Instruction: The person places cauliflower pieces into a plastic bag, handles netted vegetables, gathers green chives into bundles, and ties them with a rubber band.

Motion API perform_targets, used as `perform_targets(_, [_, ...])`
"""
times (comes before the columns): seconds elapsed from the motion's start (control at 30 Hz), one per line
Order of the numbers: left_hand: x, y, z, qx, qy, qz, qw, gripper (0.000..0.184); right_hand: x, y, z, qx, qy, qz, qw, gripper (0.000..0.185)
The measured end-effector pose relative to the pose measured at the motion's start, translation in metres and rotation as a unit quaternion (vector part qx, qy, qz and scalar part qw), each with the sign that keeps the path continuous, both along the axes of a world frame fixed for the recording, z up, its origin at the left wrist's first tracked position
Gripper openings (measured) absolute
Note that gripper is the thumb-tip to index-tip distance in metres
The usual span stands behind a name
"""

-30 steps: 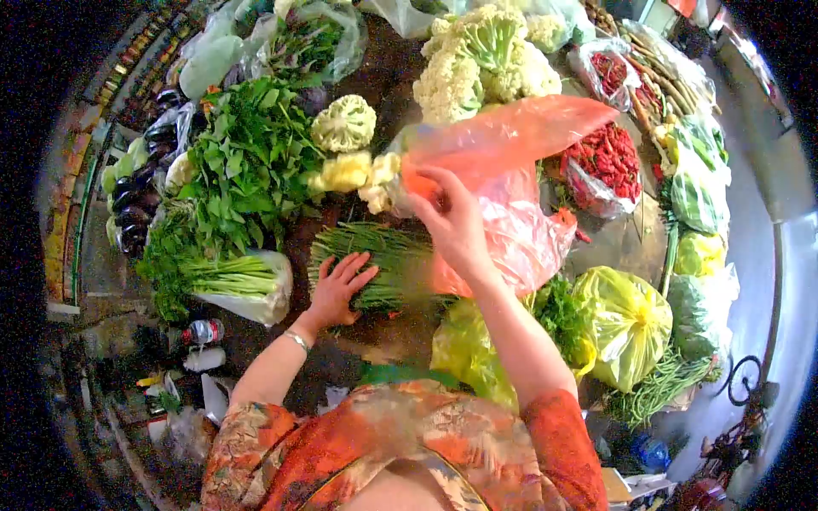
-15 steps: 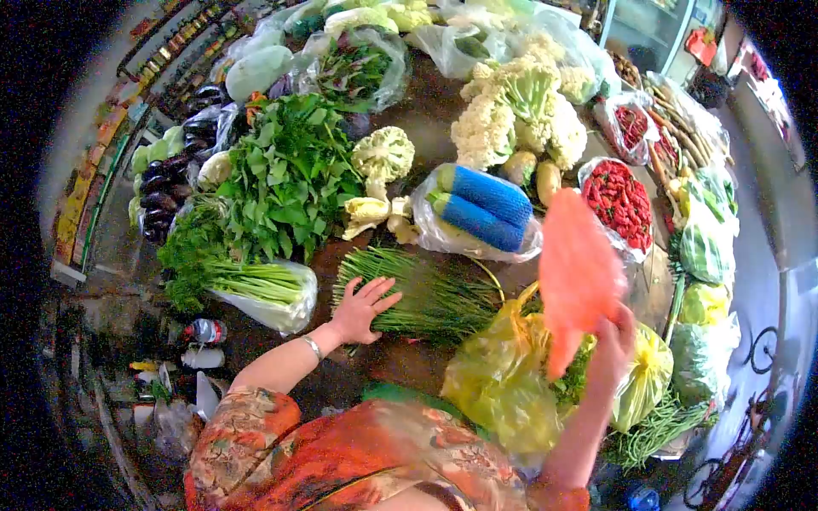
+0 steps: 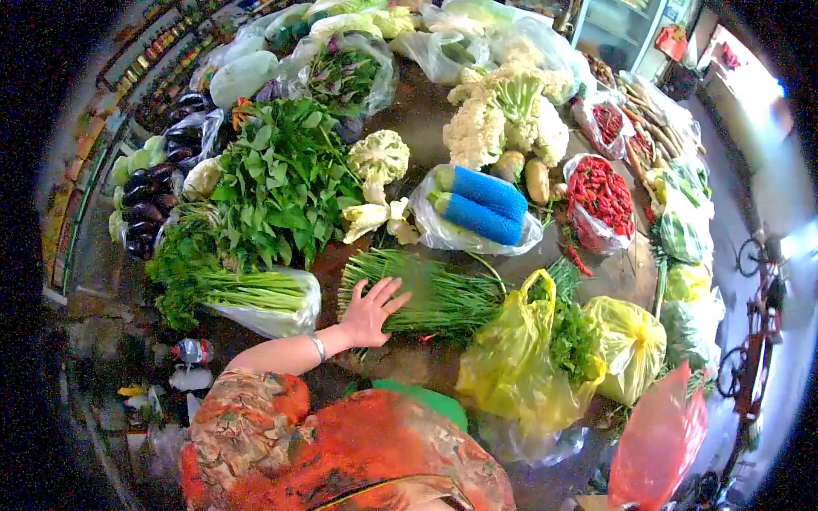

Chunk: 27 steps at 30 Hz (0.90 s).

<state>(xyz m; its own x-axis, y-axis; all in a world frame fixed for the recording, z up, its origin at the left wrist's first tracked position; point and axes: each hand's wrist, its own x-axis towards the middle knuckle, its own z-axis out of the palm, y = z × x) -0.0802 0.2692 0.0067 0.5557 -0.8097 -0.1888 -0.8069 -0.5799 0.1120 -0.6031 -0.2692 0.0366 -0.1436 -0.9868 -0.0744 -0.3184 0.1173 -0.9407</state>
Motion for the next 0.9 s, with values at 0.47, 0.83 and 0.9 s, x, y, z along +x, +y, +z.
perform_targets(0.47, [0.025, 0.008, 0.02, -0.038, 0.165, -0.05, 0.984, 0.124, -0.085, 0.041, -0.012, -0.028, 0.449, -0.108, 0.887, 0.051])
perform_targets(0.83, [0.22, -0.045, 0.114, -0.092, -0.066, 0.029, 0.993, 0.076, 0.331, 0.279, 0.025, -0.284, 0.325, 0.46, 0.776, 0.075])
perform_targets(0.9, [0.283, -0.049, 0.107, -0.048, -0.124, 0.077, 0.988, 0.078, 0.361, 0.296, -0.004, -0.246, 0.324, 0.478, 0.778, 0.074])
